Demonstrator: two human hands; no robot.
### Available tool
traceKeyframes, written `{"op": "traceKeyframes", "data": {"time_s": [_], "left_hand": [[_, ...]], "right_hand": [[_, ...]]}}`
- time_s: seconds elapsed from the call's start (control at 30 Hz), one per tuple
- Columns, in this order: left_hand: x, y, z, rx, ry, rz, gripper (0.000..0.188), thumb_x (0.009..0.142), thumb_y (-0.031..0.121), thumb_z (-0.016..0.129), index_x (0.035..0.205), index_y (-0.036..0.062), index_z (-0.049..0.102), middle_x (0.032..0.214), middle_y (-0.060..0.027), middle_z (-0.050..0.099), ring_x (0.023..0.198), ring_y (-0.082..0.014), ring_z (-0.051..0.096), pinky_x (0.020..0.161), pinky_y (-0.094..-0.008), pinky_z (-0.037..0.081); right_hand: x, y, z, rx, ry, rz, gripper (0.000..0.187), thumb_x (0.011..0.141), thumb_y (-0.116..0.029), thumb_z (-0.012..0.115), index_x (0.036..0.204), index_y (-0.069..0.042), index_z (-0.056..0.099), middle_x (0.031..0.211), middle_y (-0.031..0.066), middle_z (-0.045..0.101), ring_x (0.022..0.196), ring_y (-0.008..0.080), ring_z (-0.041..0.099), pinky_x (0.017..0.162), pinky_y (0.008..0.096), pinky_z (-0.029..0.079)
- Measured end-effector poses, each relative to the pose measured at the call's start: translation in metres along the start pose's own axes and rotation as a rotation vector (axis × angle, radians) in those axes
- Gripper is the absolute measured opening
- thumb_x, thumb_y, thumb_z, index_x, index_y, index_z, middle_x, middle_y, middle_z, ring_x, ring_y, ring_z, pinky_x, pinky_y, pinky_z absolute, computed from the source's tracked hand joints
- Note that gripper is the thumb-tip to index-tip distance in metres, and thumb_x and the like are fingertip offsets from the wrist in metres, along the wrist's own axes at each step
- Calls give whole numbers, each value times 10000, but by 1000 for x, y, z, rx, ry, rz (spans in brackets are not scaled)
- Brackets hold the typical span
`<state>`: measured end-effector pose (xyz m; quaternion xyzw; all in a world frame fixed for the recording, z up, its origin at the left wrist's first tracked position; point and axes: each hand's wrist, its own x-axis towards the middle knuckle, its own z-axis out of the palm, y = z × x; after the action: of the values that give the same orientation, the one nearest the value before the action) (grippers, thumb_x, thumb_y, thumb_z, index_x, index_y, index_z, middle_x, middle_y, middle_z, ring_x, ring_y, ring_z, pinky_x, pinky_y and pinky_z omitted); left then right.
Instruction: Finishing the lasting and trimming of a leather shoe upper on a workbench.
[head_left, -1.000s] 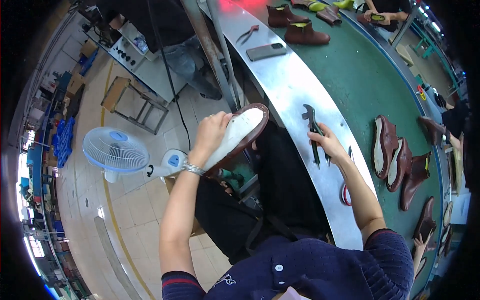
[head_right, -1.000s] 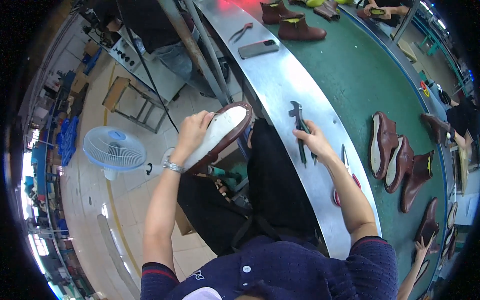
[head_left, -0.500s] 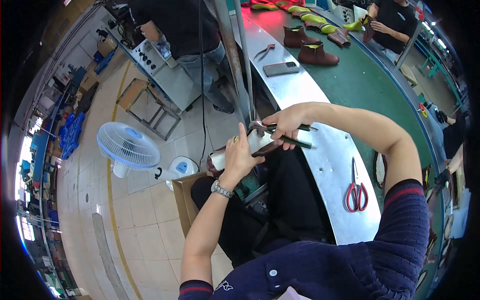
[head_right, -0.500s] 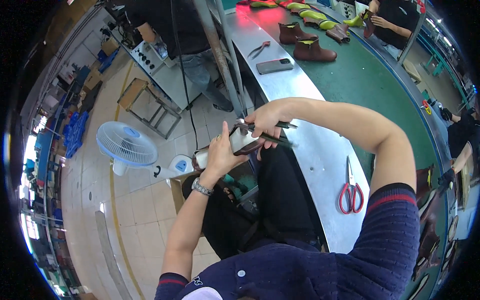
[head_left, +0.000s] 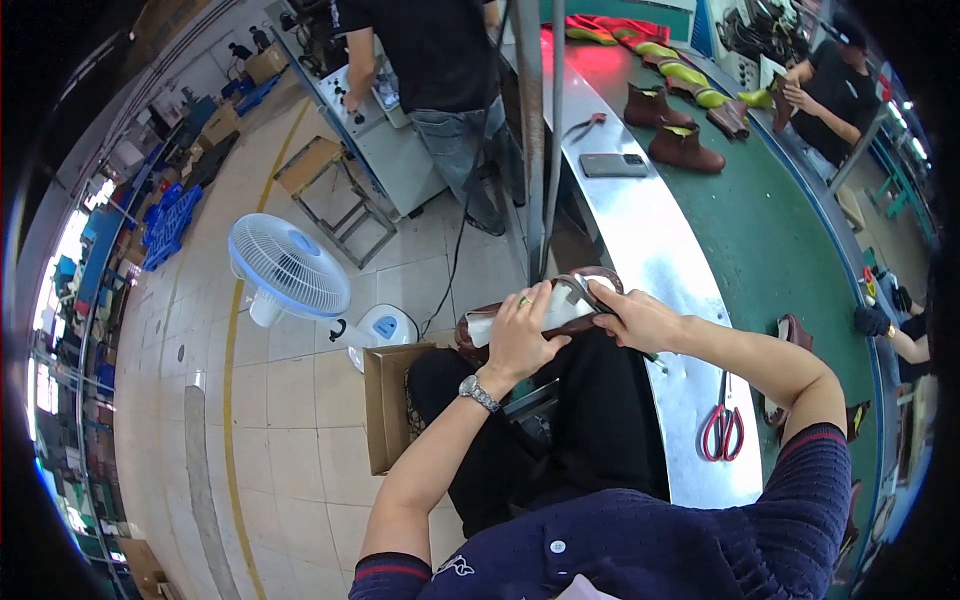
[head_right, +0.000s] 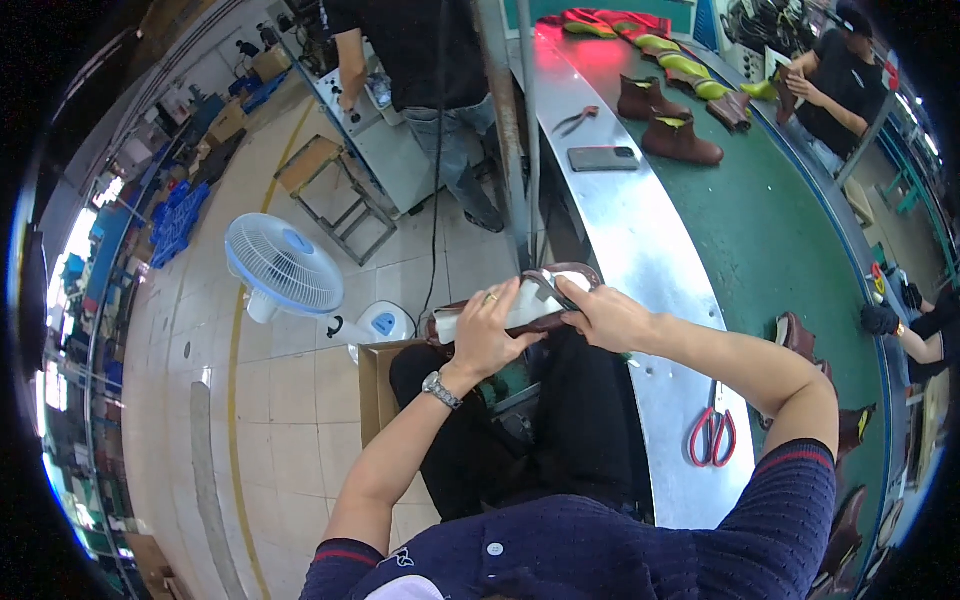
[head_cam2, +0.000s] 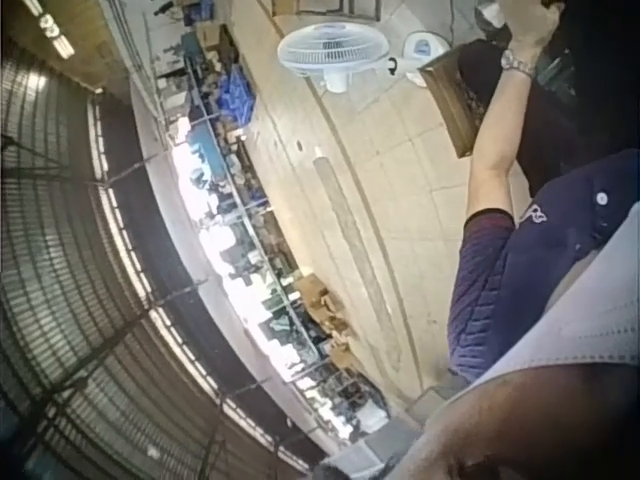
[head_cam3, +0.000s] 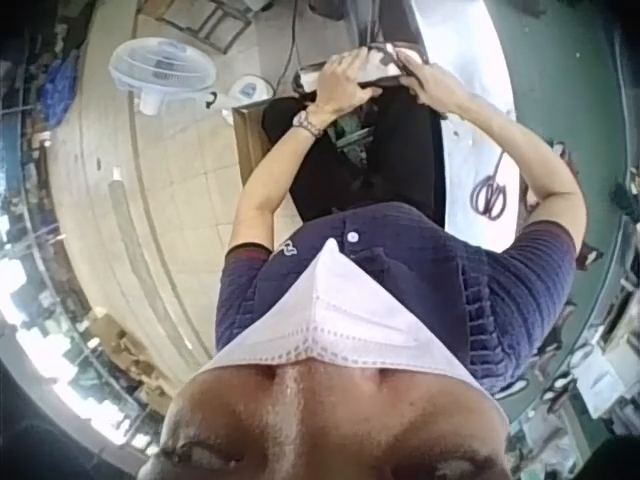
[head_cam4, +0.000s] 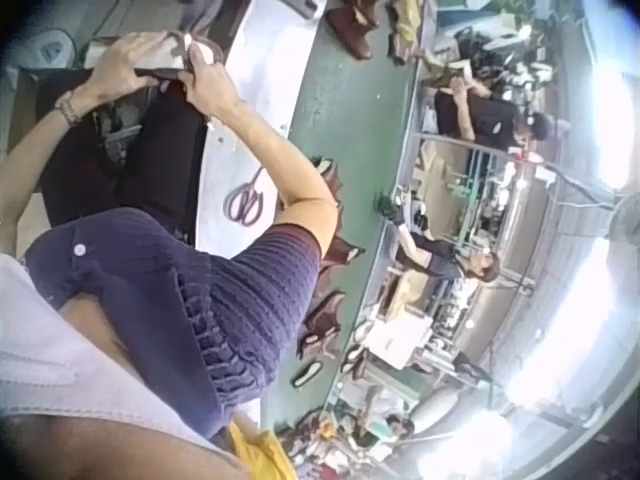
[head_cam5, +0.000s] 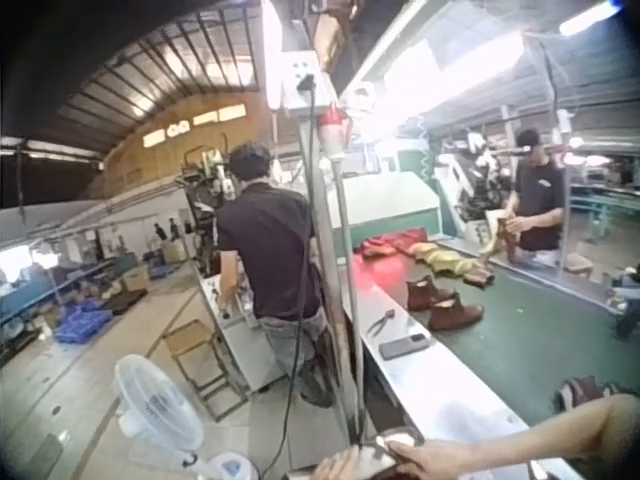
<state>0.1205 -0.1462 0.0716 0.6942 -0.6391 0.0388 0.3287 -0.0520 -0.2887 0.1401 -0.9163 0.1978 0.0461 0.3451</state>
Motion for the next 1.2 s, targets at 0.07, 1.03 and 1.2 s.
{"op": "traceKeyframes", "data": {"time_s": [0.07,1.03,1.2], "left_hand": [[-2,-4,1,20,1,21,785,651,316,837,1269,-61,533,1220,-202,606,1157,-317,563,994,-404,425],[3,7,6,65,35,-58,688,683,209,825,1234,-24,486,1299,-206,521,1206,-369,518,1012,-415,439],[35,-5,5,-91,-185,-117,1007,555,318,880,1357,-60,402,1299,-217,498,1184,-365,525,968,-428,450]], "right_hand": [[-2,0,-7,-518,39,-116,522,901,-112,571,1367,-45,345,711,223,643,711,412,668,620,483,516],[22,-20,9,-205,262,41,617,887,-175,592,1444,-98,337,993,244,663,870,444,640,759,510,500],[3,-7,7,72,230,157,539,936,-142,570,1430,-98,359,711,112,646,552,249,645,576,367,520]]}}
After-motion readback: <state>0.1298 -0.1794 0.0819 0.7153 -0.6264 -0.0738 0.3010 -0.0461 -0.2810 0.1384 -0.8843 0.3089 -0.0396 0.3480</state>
